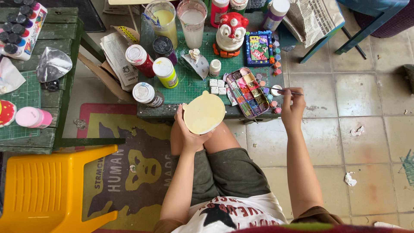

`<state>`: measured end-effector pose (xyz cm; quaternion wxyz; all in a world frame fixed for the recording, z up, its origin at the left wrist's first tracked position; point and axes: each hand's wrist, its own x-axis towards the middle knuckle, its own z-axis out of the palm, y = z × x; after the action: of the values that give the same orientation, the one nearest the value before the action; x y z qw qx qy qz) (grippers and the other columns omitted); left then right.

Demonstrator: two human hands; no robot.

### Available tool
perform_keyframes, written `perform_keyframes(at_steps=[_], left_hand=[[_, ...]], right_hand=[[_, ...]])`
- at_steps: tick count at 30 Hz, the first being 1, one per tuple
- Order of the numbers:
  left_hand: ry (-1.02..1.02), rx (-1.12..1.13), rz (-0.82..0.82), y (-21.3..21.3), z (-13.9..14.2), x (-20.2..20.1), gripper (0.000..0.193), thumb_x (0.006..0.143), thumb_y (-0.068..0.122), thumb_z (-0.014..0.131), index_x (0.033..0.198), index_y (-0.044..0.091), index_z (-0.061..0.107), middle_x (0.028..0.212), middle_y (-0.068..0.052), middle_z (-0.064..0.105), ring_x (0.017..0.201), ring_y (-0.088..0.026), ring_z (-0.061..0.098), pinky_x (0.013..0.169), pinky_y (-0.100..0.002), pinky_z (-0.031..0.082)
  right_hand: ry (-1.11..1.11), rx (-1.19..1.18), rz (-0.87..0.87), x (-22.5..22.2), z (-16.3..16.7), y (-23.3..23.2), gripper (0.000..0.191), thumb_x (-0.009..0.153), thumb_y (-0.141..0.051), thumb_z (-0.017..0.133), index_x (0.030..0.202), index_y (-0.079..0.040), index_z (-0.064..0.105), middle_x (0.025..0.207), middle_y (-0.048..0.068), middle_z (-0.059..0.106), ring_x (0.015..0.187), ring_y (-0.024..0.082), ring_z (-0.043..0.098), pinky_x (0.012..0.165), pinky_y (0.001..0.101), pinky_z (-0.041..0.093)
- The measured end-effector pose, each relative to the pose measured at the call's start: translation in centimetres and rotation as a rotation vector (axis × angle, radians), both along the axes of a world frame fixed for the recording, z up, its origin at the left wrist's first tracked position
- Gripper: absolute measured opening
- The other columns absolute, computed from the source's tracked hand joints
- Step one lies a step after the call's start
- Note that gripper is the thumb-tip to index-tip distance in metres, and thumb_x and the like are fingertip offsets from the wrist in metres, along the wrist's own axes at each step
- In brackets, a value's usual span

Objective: The person sits on the floor holding a plaster figurine on their lap and paints its surface with a brush, repeatedly dipping the brush into a watercolor palette on a low table and applying paint to different areas of the figurine.

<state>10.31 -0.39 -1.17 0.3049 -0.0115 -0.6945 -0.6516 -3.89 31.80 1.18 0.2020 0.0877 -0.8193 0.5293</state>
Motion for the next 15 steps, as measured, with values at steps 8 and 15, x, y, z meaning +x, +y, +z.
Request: perform_keyframes(at_steps=[8, 15], left_hand=[[-0.033, -0.028, -0.025, 0.1, 0.7, -0.6, 0.125, 0.069, 0.012, 0.094, 0.163, 0.002, 0.011, 0.156, -0.018, 0.029, 0.146, -0.031, 0.041, 0.121, -0.045, 0.042], [-0.030, 0.014, -0.051, -0.1, 0.9, -0.3, 0.126, 0.071, 0.012, 0.094, 0.163, 0.001, 0.009, 0.158, -0.019, 0.027, 0.148, -0.031, 0.040, 0.123, -0.045, 0.041]], right_hand=[[0.149, 0.455, 0.202, -5.3, 1.4, -4.1, 0.007, 0.099, 0.000, 0.063, 0.105, 0.002, 0.061, 0.102, 0.019, 0.064, 0.097, 0.039, 0.061, 0.085, 0.0444, 0.049], [0.089, 0.551, 0.290, -7.6, 2.0, -4.5, 0.003, 0.100, -0.002, 0.063, 0.102, 0.000, 0.062, 0.099, 0.015, 0.066, 0.097, 0.037, 0.061, 0.087, 0.0467, 0.048]])
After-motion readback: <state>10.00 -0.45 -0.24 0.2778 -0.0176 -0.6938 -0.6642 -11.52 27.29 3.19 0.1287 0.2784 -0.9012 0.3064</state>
